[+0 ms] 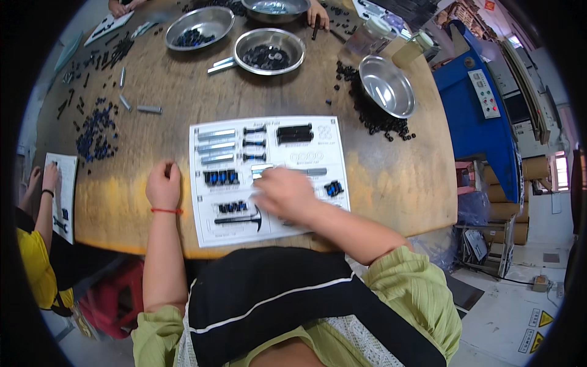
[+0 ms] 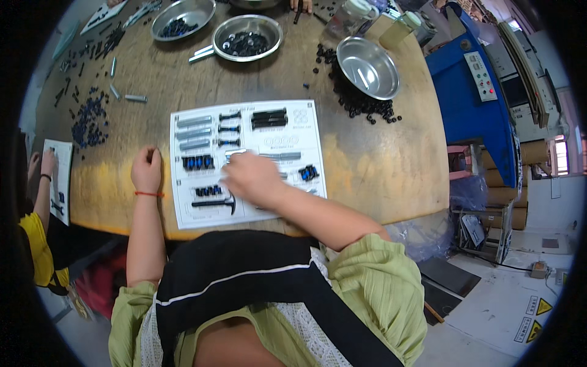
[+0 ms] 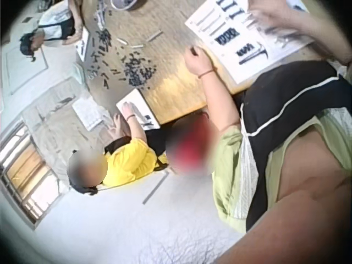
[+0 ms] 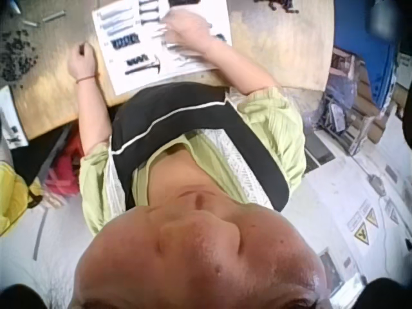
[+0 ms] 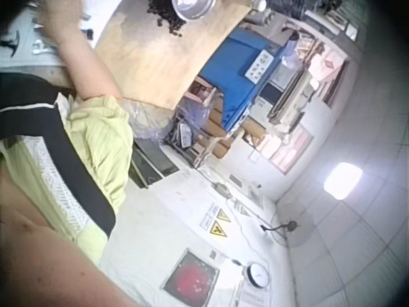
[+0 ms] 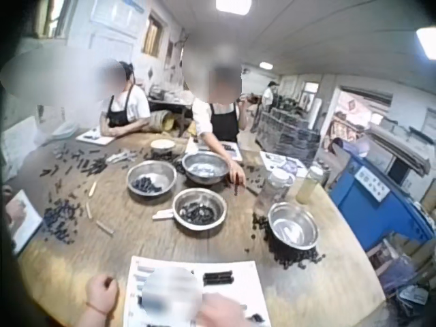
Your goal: The person assembles small mechanical parts, including bolts, nuts, and washers, by hand at a workbench. They place the components onto a printed layout sheet, following a visual guide, while other workers perform similar tasks nearby.
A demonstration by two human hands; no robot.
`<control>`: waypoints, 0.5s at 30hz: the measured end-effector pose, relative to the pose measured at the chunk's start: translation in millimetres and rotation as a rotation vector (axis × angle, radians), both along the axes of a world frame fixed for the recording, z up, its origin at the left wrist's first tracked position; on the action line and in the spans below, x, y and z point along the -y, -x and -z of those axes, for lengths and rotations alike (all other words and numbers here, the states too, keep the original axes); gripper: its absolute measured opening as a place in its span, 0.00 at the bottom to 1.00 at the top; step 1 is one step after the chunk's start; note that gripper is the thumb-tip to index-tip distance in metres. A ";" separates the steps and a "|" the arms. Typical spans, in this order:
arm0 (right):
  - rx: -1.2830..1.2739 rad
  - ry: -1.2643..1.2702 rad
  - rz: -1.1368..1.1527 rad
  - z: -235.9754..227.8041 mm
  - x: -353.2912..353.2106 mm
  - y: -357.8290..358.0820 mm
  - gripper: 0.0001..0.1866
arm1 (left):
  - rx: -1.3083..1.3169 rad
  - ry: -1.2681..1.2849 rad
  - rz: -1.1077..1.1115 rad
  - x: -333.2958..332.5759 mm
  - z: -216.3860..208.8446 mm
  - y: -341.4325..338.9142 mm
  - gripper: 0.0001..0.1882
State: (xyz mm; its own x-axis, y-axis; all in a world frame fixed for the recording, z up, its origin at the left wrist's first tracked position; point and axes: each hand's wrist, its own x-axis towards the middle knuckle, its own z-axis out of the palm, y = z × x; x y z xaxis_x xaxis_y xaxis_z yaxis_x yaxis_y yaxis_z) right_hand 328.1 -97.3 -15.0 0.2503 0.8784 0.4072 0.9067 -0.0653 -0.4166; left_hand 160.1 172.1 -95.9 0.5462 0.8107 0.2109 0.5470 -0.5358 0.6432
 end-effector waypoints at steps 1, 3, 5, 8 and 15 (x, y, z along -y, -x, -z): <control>0.027 -0.052 0.107 -5.3 5.4 -31.8 0.12 | -0.012 0.020 -0.002 3.0 -4.7 -2.6 0.09; 0.147 -0.176 0.346 -33.0 16.3 -103.4 0.10 | -0.028 0.038 -0.041 1.3 -5.5 -1.8 0.09; 0.131 -0.078 0.707 -52.1 29.7 -178.4 0.08 | -0.053 -0.016 -0.057 1.1 -5.7 -3.2 0.07; 0.285 0.304 1.034 -43.3 59.7 -284.1 0.11 | -0.052 -0.010 -0.084 3.1 -12.2 -2.2 0.06; -0.166 0.698 1.105 -7.4 86.9 -367.6 0.14 | -0.068 -0.005 -0.082 7.8 -17.7 -15.5 0.05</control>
